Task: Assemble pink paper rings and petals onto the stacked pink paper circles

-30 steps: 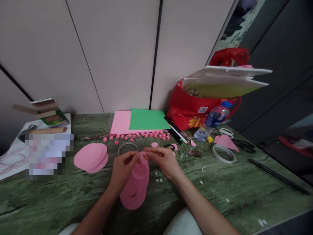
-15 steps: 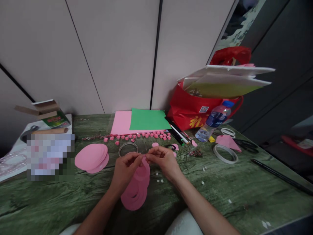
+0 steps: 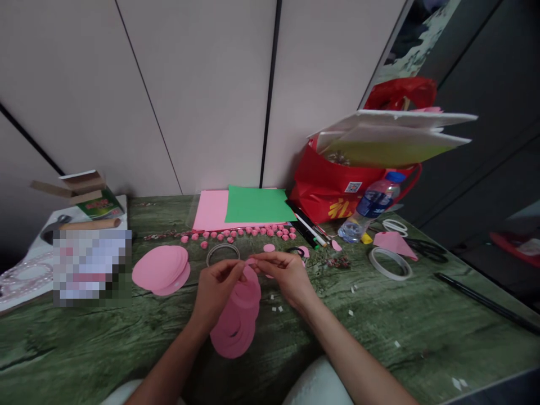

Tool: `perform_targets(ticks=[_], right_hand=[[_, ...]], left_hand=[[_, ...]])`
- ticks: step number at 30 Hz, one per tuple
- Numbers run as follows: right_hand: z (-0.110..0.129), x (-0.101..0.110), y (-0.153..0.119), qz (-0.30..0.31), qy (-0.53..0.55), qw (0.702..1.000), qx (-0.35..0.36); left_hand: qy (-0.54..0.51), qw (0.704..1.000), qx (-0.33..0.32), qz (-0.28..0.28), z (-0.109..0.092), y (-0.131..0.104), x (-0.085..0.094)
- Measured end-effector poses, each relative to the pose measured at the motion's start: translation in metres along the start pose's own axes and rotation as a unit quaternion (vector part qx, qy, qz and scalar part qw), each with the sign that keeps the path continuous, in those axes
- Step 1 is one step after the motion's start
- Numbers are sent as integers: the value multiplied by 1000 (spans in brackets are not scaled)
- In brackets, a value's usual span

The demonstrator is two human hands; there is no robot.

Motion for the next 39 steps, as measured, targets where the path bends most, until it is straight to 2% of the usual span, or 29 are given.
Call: perform_targets(ticks=[8,13,22,30,39], right_hand=[[1,-2,0,-7,45,999,-12],[1,-1,1,-25,39,999,-2],[-2,-1,0,-12,33,999,-21],[-1,0,2,-12,21,1000,-8],[0,0,2,-21,16,1000,8]], left_hand=[[-5,1000,5,5,1,-2,-2],[4,1000,-7,13,3,-1,-1],[14,1000,-9,-19,0,0,0],[3,1000,-3,17,5,-1,-2],[17,999,-8,32,2,-2,-2]])
Point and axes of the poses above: each hand's wrist, its own y-axis towards the middle knuckle, its own x-axis out of the back of the hand, z = x × y, the point moved 3 cm from there along y, towards the middle knuckle, and after that the axes turned 15 degrees about -z, right-handed, at the moved point
